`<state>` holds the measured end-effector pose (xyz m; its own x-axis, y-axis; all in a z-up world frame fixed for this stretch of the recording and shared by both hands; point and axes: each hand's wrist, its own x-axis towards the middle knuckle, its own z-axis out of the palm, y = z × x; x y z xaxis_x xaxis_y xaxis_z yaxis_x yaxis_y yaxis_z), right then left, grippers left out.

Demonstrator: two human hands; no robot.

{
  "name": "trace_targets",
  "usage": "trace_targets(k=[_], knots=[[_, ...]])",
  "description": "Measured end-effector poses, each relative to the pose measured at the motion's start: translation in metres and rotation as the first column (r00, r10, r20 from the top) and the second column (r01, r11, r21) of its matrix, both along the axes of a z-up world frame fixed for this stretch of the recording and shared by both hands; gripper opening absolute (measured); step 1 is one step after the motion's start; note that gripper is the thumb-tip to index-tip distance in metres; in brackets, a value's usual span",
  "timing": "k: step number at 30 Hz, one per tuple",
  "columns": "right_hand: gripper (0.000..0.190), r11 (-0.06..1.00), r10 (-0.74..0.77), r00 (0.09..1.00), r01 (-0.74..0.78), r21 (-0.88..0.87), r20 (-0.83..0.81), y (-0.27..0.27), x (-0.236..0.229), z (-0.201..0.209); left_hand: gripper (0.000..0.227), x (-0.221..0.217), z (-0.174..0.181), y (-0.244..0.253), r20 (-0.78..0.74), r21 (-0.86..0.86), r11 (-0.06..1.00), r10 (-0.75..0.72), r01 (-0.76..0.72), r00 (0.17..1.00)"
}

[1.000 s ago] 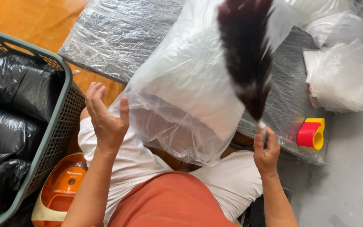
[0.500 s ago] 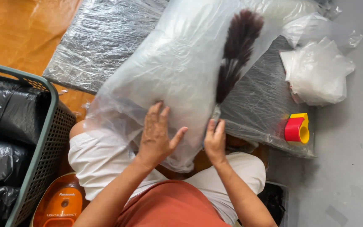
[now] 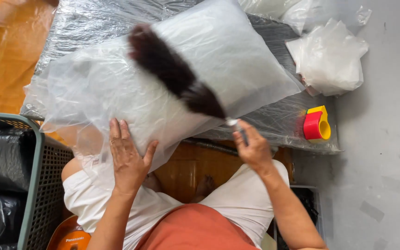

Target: Dusting a plastic bag and using a vacuum hose to remove air and compress a cushion inside for packaging.

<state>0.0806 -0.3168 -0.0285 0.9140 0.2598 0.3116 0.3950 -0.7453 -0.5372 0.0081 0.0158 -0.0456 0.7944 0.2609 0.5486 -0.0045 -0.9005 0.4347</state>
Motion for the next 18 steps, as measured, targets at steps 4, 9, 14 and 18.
trace_targets(k=[4, 9, 14, 18], knots=[[0.038, 0.902, -0.423, 0.898, 0.405, -0.151, -0.119, -0.098, 0.045, 0.007, 0.092, 0.005, -0.016, -0.001, 0.021, -0.006, 1.0, 0.03, -0.03, 0.999], [0.038, 0.955, -0.282, 0.953, 0.29, -0.063, 0.109, -0.068, 0.038, 0.067, 0.094, 0.01, -0.042, -0.002, 0.123, 0.055, 0.998, 0.025, -0.032, 0.992], [0.043, 0.957, 0.141, 0.977, -0.093, -0.274, 0.161, 0.007, 0.032, 0.096, 0.097, 0.005, -0.068, -0.006, 0.161, 0.046, 0.999, 0.015, -0.023, 0.987], [0.047, 0.896, -0.109, 0.992, 0.072, -0.438, -0.059, -0.029, 0.124, 0.096, 0.092, 0.001, -0.073, -0.003, 0.155, 0.039, 0.999, -0.004, -0.002, 0.988]])
